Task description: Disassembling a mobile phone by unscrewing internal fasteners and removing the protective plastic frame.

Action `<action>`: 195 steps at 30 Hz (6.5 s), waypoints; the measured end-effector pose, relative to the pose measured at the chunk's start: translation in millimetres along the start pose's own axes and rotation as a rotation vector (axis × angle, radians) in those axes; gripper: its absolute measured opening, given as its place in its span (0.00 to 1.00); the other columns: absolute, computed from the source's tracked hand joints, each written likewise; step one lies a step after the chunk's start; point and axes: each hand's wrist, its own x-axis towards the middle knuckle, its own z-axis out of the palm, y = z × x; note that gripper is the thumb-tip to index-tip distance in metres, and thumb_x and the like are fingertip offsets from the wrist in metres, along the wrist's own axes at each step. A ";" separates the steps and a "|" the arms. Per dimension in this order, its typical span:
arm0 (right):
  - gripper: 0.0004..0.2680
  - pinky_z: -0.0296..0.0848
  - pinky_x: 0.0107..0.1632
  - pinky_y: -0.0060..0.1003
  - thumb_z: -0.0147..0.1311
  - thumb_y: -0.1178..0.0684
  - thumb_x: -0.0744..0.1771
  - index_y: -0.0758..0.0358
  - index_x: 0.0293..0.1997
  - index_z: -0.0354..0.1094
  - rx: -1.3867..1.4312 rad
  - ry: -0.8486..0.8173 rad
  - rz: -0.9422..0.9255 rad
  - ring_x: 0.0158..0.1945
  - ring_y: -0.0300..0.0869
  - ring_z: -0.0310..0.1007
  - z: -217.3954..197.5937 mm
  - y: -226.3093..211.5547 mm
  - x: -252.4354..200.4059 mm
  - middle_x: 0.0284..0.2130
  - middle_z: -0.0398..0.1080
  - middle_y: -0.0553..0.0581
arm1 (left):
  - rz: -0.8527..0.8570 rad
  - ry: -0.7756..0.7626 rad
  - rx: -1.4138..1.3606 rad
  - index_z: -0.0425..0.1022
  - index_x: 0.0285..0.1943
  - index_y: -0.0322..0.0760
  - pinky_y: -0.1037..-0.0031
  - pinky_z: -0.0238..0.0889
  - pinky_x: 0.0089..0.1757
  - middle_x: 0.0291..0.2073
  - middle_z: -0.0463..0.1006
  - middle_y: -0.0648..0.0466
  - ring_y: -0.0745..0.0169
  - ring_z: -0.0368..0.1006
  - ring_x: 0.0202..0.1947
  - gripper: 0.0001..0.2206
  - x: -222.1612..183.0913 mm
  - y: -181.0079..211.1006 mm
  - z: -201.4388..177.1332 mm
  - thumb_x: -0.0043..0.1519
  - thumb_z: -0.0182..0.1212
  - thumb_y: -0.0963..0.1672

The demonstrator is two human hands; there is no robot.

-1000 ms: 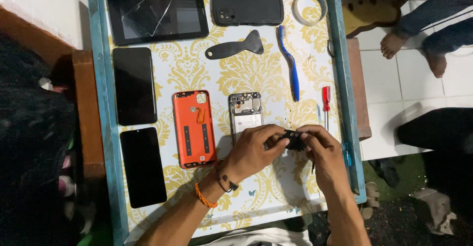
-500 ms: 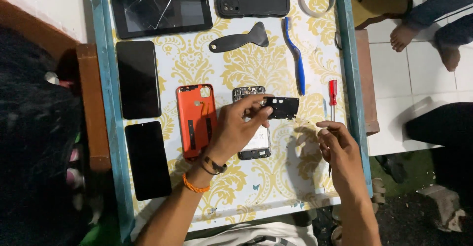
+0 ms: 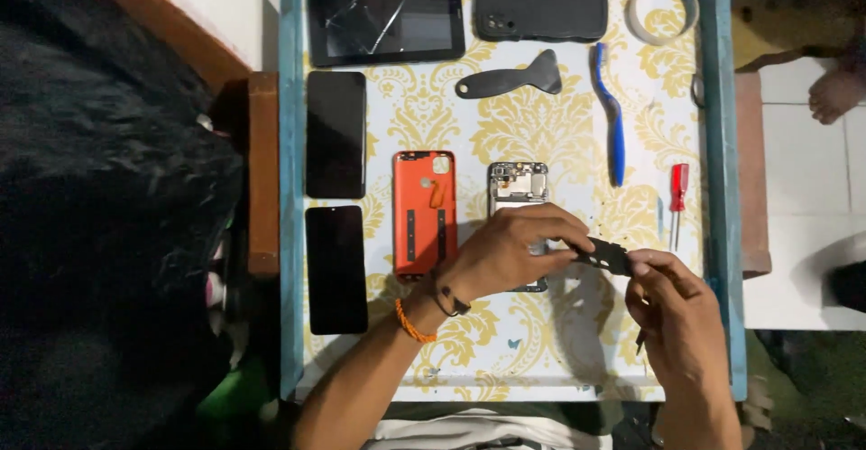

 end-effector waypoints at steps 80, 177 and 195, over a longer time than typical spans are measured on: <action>0.14 0.67 0.44 0.34 0.44 0.43 0.73 0.64 0.59 0.62 -0.058 -0.109 -0.451 0.41 0.41 0.65 19.3 2.0 -38.2 0.45 0.69 0.61 | 0.032 -0.108 0.733 0.72 0.61 0.37 0.57 0.46 0.67 0.65 0.67 0.50 0.54 0.57 0.69 0.24 -67.6 1.2 -14.8 0.57 0.66 0.49; 0.10 0.62 0.57 0.39 0.46 0.62 0.64 0.64 0.49 0.66 -0.585 -0.526 -1.242 0.44 0.44 0.75 49.9 21.6 36.3 0.40 0.77 0.60 | 0.025 -0.024 0.732 0.74 0.51 0.40 0.54 0.48 0.61 0.56 0.67 0.52 0.48 0.58 0.61 0.22 -40.2 -19.9 -37.2 0.49 0.72 0.47; 0.10 0.74 0.51 0.43 0.55 0.73 0.65 0.72 0.48 0.66 -0.626 -0.464 -1.274 0.45 0.51 0.74 47.9 21.9 37.2 0.38 0.73 0.63 | 0.035 0.009 0.705 0.74 0.50 0.40 0.55 0.47 0.62 0.55 0.68 0.53 0.51 0.59 0.62 0.21 -40.7 -18.1 -38.1 0.48 0.72 0.46</action>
